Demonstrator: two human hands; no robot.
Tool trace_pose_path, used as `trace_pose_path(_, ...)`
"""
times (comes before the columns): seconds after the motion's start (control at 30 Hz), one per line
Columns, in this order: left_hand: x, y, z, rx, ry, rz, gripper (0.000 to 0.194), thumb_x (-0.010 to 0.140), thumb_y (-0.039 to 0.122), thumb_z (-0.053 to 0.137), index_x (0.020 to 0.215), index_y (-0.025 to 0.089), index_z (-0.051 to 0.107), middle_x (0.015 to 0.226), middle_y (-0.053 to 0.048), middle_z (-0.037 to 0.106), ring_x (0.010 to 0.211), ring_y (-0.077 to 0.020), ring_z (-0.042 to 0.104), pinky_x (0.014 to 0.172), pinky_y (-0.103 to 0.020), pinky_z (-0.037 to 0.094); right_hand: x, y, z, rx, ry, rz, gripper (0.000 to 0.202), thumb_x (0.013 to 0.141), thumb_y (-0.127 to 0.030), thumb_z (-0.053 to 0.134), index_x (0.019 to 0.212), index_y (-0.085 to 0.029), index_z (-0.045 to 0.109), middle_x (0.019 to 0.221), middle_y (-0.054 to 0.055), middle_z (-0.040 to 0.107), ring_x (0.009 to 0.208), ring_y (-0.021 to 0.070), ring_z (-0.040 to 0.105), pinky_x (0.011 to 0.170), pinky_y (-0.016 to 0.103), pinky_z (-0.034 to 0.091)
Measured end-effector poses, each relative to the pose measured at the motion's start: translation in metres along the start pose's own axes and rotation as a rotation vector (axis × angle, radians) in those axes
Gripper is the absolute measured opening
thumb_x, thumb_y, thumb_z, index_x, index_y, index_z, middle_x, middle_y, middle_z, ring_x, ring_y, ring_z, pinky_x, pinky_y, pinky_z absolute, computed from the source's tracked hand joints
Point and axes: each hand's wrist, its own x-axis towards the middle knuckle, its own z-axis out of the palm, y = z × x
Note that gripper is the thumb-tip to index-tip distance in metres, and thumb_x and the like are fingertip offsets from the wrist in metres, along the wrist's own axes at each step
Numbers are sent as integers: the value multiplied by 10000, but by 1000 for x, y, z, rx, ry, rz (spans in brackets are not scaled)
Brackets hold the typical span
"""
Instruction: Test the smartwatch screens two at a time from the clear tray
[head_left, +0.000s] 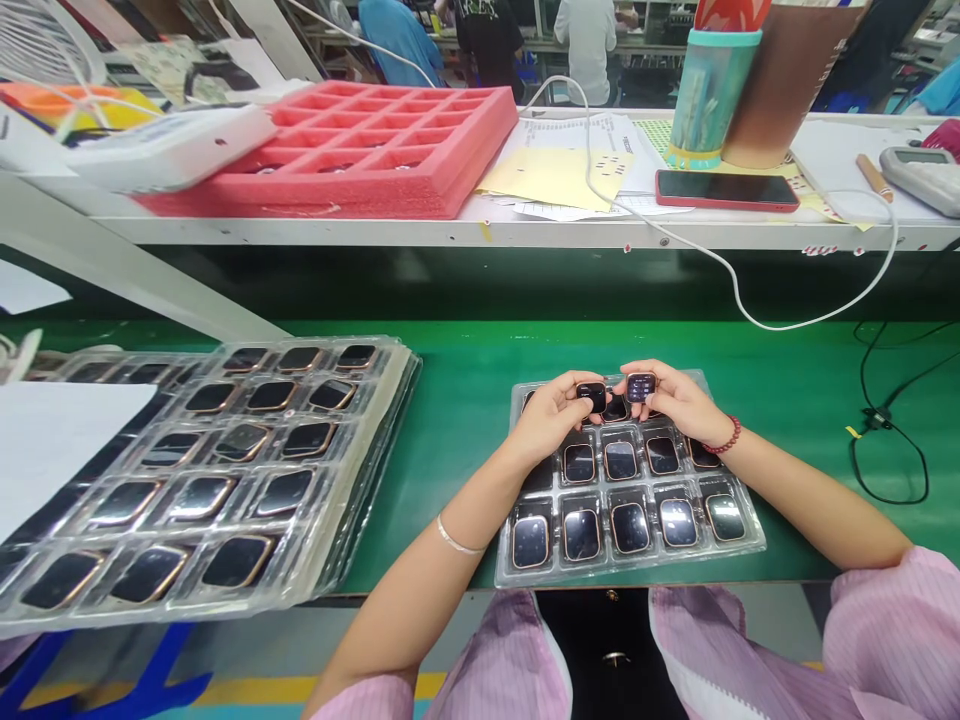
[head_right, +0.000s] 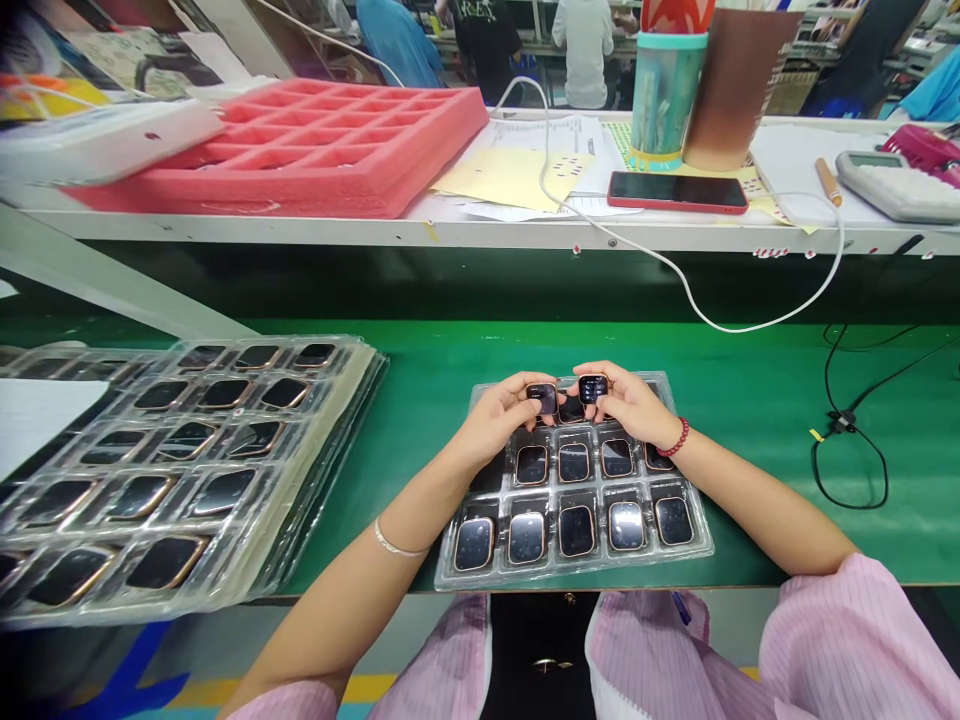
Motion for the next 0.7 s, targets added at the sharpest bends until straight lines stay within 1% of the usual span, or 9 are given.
trace_pose_path(0.1,0,-1,0,-4,7,14,364,824,361,702,1112,140,661,980,-103,760,688,-155,693,547,-222,454,0,1,0,23,16,26,367,875,-136,599,1233,-213,612,1125,65,741,735,132,699,655,273,600)
trace_pose_path(0.2,1,-4,-2,-23,39,24,390,850,444,692,1100,145,680,969,-107,762,668,-151,689,543,-224,454,0,1,-1,93,41,60,344,923,-230,584,1265,-207,614,1149,85,737,761,150,709,675,293,611)
trace_pose_path(0.3,3,-7,-3,-60,82,36,422,880,466,652,1165,156,683,1020,-110,761,687,-153,694,549,-228,462,0,0,-3,189,92,65,440,949,-318,590,1379,-226,567,1270,105,696,871,178,719,731,321,631)
trace_pose_path(0.4,4,-9,-5,-113,85,38,476,903,439,626,1298,174,646,1161,-128,737,780,-168,715,593,-236,495,1,-1,-5,268,133,73,515,937,-359,655,1428,-249,543,1325,102,668,921,176,714,779,321,639)
trace_pose_path(0.5,4,-10,-6,-147,73,34,520,907,407,645,1382,199,608,1271,-134,696,848,-167,716,651,-240,522,2,-1,-6,298,151,88,535,895,-390,747,1387,-257,582,1272,82,687,878,154,712,772,292,641)
trace_pose_path(0.57,3,-10,-6,-155,64,34,537,901,406,666,1399,214,603,1311,-133,678,860,-163,715,667,-239,527,1,-1,-7,279,147,96,532,866,-414,791,1338,-244,616,1216,74,704,799,130,698,736,273,641)
trace_pose_path(0.63,3,-11,-6,-156,47,36,547,898,418,676,1405,225,602,1320,-130,675,868,-169,717,668,-240,528,1,-1,-8,248,138,104,540,841,-441,816,1303,-228,635,1177,76,715,716,108,667,685,260,636)
trace_pose_path(0.7,3,-12,-6,-155,31,43,552,899,428,678,1410,232,601,1297,-126,686,873,-178,720,664,-244,529,1,-1,-8,227,133,108,562,827,-466,825,1297,-221,638,1170,83,719,679,102,650,657,262,634)
